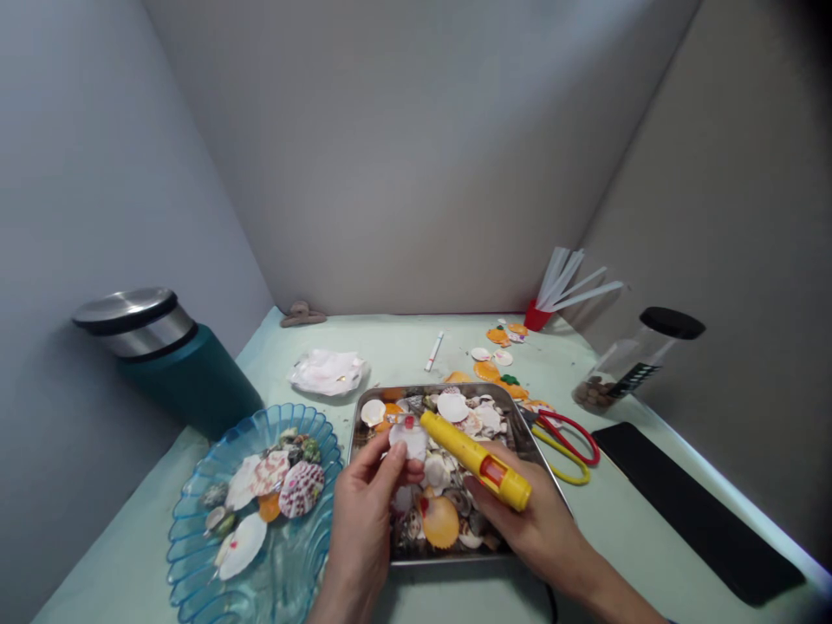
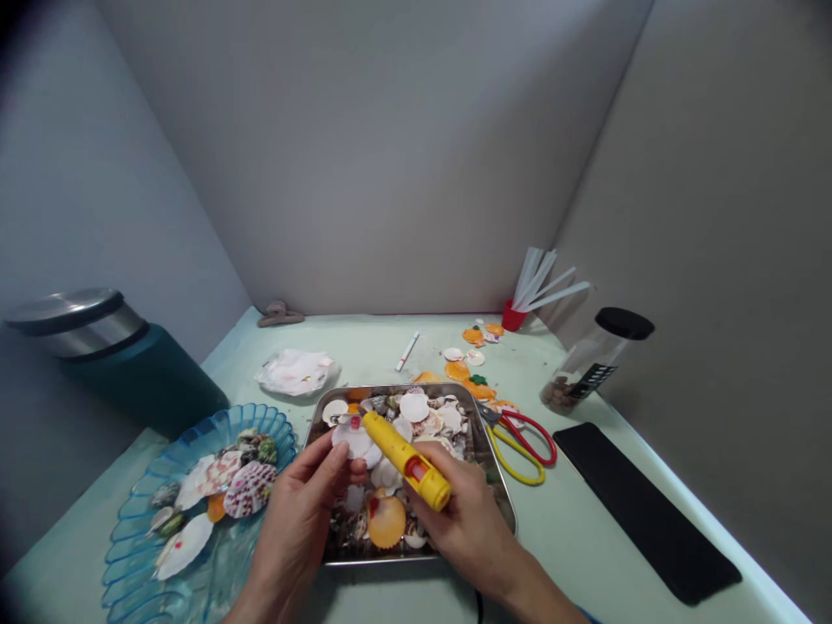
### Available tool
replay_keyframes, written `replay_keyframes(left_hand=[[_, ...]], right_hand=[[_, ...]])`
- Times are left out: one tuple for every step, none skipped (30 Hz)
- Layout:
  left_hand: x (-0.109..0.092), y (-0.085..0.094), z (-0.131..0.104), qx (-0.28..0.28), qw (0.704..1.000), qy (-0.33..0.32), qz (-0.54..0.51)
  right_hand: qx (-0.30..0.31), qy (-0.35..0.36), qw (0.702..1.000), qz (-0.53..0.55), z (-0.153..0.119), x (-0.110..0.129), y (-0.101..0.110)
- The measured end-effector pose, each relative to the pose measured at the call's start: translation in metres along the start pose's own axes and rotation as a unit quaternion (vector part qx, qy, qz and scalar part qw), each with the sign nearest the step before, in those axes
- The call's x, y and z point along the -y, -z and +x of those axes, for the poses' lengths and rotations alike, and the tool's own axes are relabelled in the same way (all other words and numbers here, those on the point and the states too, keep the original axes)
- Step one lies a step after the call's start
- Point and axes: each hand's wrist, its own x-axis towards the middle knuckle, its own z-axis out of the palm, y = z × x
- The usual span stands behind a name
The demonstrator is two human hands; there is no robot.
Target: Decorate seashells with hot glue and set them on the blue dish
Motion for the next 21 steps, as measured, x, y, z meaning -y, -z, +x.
replay_keyframes(left_hand=[[0.0002,0.0000,0.0000,0.000,1.000,-0.001,-0.001],[0.0006,0.0001,0.0000,-0.001,1.000,-0.002,-0.002],[0.0010,0.0003,0.0000,-0.003,1.000,-0.002,-0.001],[0.0016,0.0007,0.0000,-0.004,1.000,-0.001,0.001],[0.0022,0.0011,0.0000,-0.004,1.000,-0.001,0.003],[0.0028,0.0017,0.0000,-0.004,1.000,-0.001,0.005],[0.0035,0.0023,0.0001,-0.002,1.000,-0.002,0.009],[0.0041,0.0030,0.0002,0.000,1.000,-0.004,0.013],[0.0046,0.0037,0.0003,0.001,1.000,-0.006,0.018],[0.0050,0.0042,0.0004,0.002,1.000,-0.009,0.023],[0.0052,0.0047,0.0004,0.001,1.000,-0.011,0.028],[0.0054,0.0051,0.0004,0.000,0.999,-0.012,0.033],[0.0054,0.0053,0.0003,-0.002,0.999,-0.013,0.037],[0.0053,0.0053,0.0001,-0.005,0.999,-0.014,0.041],[0.0052,0.0051,-0.0001,-0.009,0.999,-0.013,0.045],[0.0049,0.0048,-0.0004,-0.011,0.999,-0.013,0.048],[0.0045,0.0043,-0.0007,-0.013,0.999,-0.013,0.051],[0.0041,0.0037,-0.0009,-0.014,0.998,-0.013,0.052],[0.0036,0.0031,-0.0012,-0.015,0.998,-0.012,0.052],[0.0030,0.0025,-0.0014,-0.016,0.998,-0.011,0.052],[0.0025,0.0019,-0.0016,-0.015,0.998,-0.010,0.052]], right_hand=[[0.002,0.000,1.000,0.001,0.0000,0.0004,0.0002],[0.004,-0.001,1.000,0.003,0.0000,0.0007,0.0004],[0.006,-0.001,1.000,0.004,0.0001,0.0011,0.0007],[0.008,0.000,1.000,0.006,0.0001,0.0015,0.0009],[0.010,0.001,1.000,0.006,0.0002,0.0020,0.0010],[0.011,0.001,1.000,0.007,0.0003,0.0025,0.0011],[0.011,0.001,1.000,0.007,0.0003,0.0030,0.0011],[0.013,-0.001,1.000,0.008,0.0004,0.0035,0.0011],[0.015,-0.004,1.000,0.009,0.0005,0.0041,0.0011],[0.016,-0.008,1.000,0.009,0.0005,0.0045,0.0010],[0.017,-0.011,1.000,0.007,0.0004,0.0048,0.0009],[0.018,-0.011,1.000,0.006,0.0003,0.0050,0.0009],[0.019,-0.011,1.000,0.004,0.0002,0.0049,0.0008],[0.018,-0.009,1.000,0.001,0.0001,0.0048,0.0008],[0.016,-0.005,1.000,-0.001,0.0000,0.0046,0.0008],[0.016,-0.002,1.000,-0.002,-0.0001,0.0044,0.0008],[0.017,0.001,1.000,-0.002,-0.0001,0.0043,0.0009],[0.019,0.002,1.000,-0.002,-0.0001,0.0044,0.0009],[0.022,0.002,1.000,-0.002,-0.0001,0.0045,0.0010],[0.025,0.002,1.000,0.000,-0.0001,0.0047,0.0010],[0.026,0.004,1.000,0.002,0.0000,0.0048,0.0009]])
